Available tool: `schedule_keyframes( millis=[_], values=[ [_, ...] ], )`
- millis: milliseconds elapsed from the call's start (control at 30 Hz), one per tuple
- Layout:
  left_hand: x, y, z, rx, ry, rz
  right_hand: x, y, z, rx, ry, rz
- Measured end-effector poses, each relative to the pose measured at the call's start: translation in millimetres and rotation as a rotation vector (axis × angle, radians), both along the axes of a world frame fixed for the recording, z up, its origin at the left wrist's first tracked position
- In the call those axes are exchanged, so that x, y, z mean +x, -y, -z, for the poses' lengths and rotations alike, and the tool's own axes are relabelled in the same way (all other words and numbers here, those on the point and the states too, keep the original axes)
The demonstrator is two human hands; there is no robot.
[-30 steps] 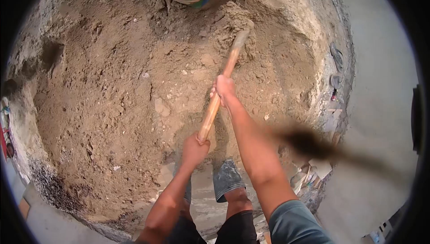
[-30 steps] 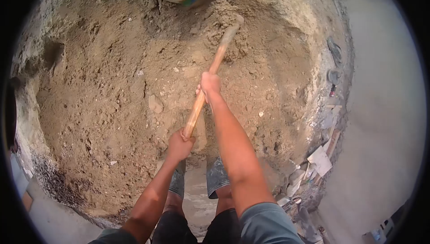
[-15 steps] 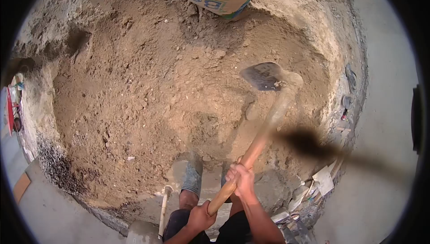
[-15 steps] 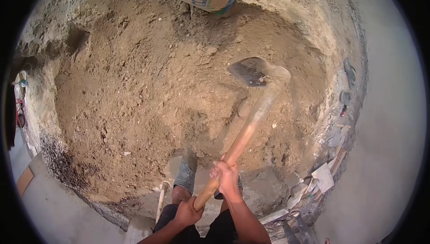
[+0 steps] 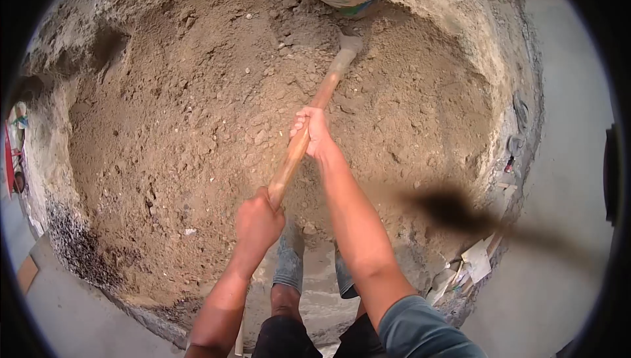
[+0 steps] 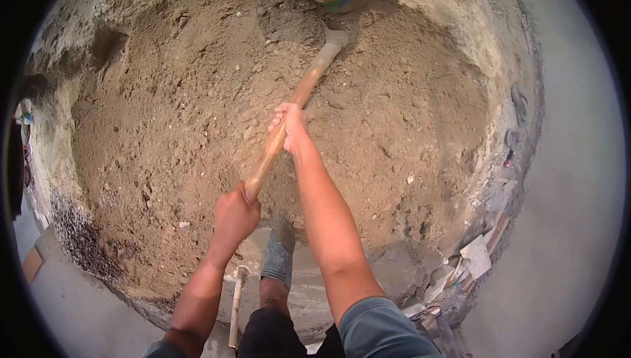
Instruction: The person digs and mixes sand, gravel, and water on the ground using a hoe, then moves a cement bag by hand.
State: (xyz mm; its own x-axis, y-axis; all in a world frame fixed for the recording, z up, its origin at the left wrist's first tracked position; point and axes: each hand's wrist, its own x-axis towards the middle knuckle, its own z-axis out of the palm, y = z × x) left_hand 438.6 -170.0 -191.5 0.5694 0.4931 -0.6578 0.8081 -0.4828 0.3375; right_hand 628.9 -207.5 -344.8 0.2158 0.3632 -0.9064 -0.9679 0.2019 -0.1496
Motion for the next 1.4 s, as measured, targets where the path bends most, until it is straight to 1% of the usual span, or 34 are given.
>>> schedule_keyframes(
  millis=[67, 133, 167, 200, 233, 300, 333, 367, 400, 433, 467, 500, 533, 567, 600, 667, 700, 767, 800, 833, 900, 933, 1000, 1100, 1200, 1300, 1400],
  values=[
    [-16, 56, -28, -0.114, -0.031, -0.11, -23, 45, -15, 0.057, -0.064, -0.079],
    [-43, 94, -57, -0.194, -0.087, -0.231, -59, 74, -48, 0.043, -0.078, -0.213],
    [-65, 112, -73, -0.239, -0.065, -0.282, -82, 82, -68, -0.081, -0.115, -0.209],
    [-90, 129, -84, -0.276, -0.041, -0.336, -109, 99, -81, -0.012, -0.127, -0.21],
    [-132, 154, -88, -0.31, 0.006, -0.346, -134, 112, -102, -0.026, -0.141, -0.239],
    [-171, 186, -123, -0.444, -0.027, -0.415, -178, 145, -141, -0.065, -0.139, -0.293],
    [-168, 198, -154, -0.543, -0.101, -0.479, -189, 162, -164, -0.086, -0.167, -0.281],
    [-174, 212, -176, -0.591, -0.133, -0.478, -194, 178, -187, -0.106, -0.195, -0.269],
    [-176, 223, -187, -0.638, -0.158, -0.474, -194, 194, -203, -0.158, -0.167, -0.274],
    [-174, 232, -194, -0.653, -0.207, -0.407, -190, 211, -218, -0.21, -0.145, -0.279],
    [-170, 238, -191, -0.683, -0.158, -0.352, -174, 224, -234, -0.214, -0.071, -0.2],
    [-161, 241, -181, -0.715, -0.112, -0.299, -154, 235, -252, -0.22, -0.001, -0.123],
    [-151, 242, -169, -0.746, -0.066, -0.244, -131, 240, -263, -0.298, 0.072, -0.049],
    [-130, 236, -150, -0.752, 0.043, -0.178, -111, 247, -266, -0.345, 0.196, -0.001],
    [-114, 232, -124, -0.71, 0.174, -0.128, -93, 256, -256, -0.378, 0.268, 0.092],
    [-63, 201, -81, -0.592, 0.269, -0.076, -50, 254, -233, -0.381, 0.442, 0.216],
    [-54, 192, -69, -0.541, 0.331, -0.064, -46, 246, -225, -0.403, 0.444, 0.235],
    [-71, 193, -72, -0.513, 0.172, -0.068, -48, 235, -207, -0.433, 0.464, 0.276],
    [-82, 191, -73, -0.484, 0.098, -0.077, -70, 233, -195, -0.529, 0.391, 0.136],
    [-113, 206, -84, -0.565, 0.043, -0.209, -106, 239, -177, -0.623, 0.313, -0.007],
    [-179, 269, -103, -0.575, -0.13, -0.354, -191, 272, -117, -0.565, 0.036, -0.334],
    [-186, 292, -107, -0.584, -0.3, -0.44, -213, 286, -100, -0.535, -0.019, -0.391],
    [-183, 305, -102, -0.627, -0.364, -0.574, -221, 292, -72, -0.446, -0.088, -0.515],
    [-180, 310, -99, -0.655, -0.308, -0.587, -218, 300, -73, -0.388, -0.041, -0.501],
    [-175, 296, -108, -0.732, -0.328, -0.593, -218, 296, -69, -0.413, 0.01, -0.526],
    [-180, 300, -106, -0.715, -0.246, -0.618, -215, 295, -67, -0.423, 0.002, -0.609],
    [-187, 303, -100, -0.736, -0.214, -0.637, -221, 296, -70, -0.426, 0.059, -0.521]
  ],
)
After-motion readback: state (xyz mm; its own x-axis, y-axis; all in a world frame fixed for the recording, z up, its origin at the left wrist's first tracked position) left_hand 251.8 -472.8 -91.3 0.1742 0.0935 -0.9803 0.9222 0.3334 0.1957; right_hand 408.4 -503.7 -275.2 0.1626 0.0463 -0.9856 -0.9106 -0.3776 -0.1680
